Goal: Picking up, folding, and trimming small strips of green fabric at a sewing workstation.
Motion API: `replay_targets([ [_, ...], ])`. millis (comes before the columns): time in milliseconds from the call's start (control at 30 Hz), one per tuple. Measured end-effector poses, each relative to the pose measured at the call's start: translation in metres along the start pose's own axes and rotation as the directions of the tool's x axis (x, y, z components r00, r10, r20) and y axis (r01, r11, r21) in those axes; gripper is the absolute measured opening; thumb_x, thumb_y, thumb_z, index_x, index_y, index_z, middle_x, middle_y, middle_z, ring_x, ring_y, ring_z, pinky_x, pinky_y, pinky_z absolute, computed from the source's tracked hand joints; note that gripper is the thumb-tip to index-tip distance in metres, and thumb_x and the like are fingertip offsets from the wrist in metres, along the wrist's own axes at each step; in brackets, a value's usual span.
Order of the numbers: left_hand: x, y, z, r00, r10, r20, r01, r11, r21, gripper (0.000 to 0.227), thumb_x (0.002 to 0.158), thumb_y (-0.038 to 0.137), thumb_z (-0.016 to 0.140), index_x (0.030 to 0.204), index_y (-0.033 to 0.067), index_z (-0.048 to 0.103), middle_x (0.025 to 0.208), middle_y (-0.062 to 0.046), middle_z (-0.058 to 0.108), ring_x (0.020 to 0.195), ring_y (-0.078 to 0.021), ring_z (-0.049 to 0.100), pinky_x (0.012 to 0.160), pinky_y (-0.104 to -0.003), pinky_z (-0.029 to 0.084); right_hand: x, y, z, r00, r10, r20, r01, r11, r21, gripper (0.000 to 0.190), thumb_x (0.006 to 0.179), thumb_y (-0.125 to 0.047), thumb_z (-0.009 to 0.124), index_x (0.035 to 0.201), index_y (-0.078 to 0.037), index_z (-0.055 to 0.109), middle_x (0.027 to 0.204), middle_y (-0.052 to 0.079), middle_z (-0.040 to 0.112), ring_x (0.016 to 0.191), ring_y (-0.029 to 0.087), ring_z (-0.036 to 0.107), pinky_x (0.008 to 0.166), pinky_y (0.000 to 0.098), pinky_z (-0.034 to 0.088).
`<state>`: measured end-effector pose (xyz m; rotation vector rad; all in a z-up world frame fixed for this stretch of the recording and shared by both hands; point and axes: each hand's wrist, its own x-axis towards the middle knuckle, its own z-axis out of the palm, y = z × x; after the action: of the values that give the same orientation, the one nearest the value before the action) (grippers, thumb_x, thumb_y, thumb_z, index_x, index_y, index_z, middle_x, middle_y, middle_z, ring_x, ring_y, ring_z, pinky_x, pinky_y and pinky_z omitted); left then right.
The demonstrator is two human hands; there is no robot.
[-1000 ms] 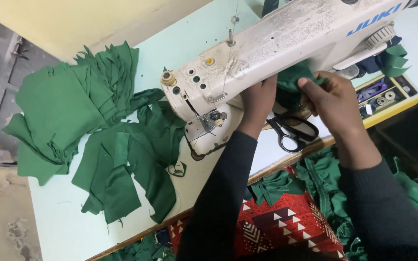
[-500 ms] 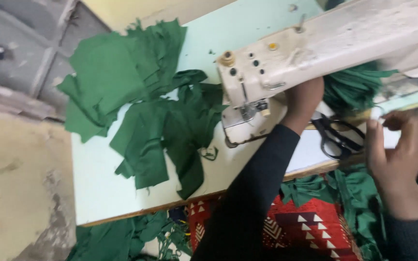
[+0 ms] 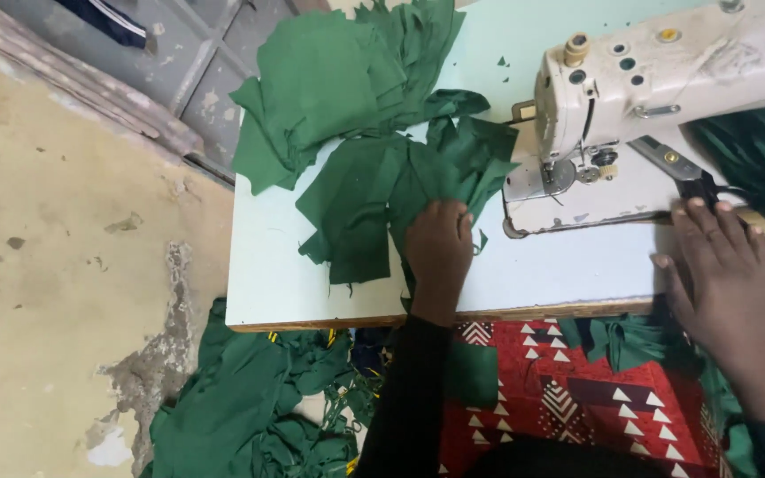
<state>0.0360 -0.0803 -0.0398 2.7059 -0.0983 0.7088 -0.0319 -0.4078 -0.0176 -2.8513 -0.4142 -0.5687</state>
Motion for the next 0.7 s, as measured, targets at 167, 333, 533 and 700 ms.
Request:
replay_targets([
  [167, -0.026, 0.054, -0.059, 0.960, 0.197, 0.199, -0.105, 0.912, -0.397, 0.008, 0.096, 0.013, 0.071, 0.102, 0.0089, 0.071, 0.094, -0.004, 0.071, 0.078, -0.0188, 0.067, 0.070, -0.033, 0.055, 0.013, -0.050, -0.011, 0.984, -0.162, -0.070, 0.176, 0.910, 0.374, 0.055, 0.091, -0.001, 0.060, 0.145, 0.002, 0.054, 0.147, 0.026, 0.060, 0.140, 0.046, 0.054, 0.124, 0.0592, 0.043],
  [333, -0.067, 0.068, -0.075, 0.912, 0.305, 0.273, -0.098, 0.809, -0.579, 0.016, 0.098, 0.024, 0.070, 0.097, 0.0088, 0.065, 0.091, -0.007, 0.063, 0.085, -0.0282, 0.061, 0.066, -0.042, 0.046, 0.018, -0.067, 0.005, 0.963, -0.269, -0.026, 0.242, 0.817, 0.524, 0.066, 0.074, 0.014, 0.050, 0.138, -0.001, 0.057, 0.147, 0.022, 0.057, 0.139, 0.042, 0.053, 0.120, 0.0545, 0.042],
  [533, -0.061, 0.036, -0.050, 0.923, 0.197, 0.331, 0.011, 0.845, -0.535, 0.028, 0.096, -0.001, 0.061, 0.120, 0.0107, 0.070, 0.121, -0.011, 0.062, 0.106, -0.0309, 0.059, 0.085, -0.043, 0.054, 0.004, -0.045, 0.009, 0.978, -0.186, 0.092, 0.115, 0.854, 0.508, 0.078, 0.076, 0.016, 0.055, 0.151, -0.003, 0.047, 0.160, 0.020, 0.045, 0.150, 0.042, 0.039, 0.125, 0.0563, 0.030],
  [700, -0.017, 0.009, -0.034, 0.925, 0.228, 0.305, 0.082, 0.664, -0.743, 0.024, 0.098, -0.004, 0.055, 0.113, 0.0054, 0.071, 0.112, -0.012, 0.063, 0.098, -0.0252, 0.071, 0.087, -0.036, 0.059, -0.001, -0.063, -0.008, 0.979, -0.189, -0.074, 0.202, 0.869, 0.452, 0.046, 0.100, -0.032, 0.055, 0.134, -0.001, 0.058, 0.141, 0.022, 0.061, 0.134, 0.040, 0.055, 0.112, 0.0558, 0.045],
])
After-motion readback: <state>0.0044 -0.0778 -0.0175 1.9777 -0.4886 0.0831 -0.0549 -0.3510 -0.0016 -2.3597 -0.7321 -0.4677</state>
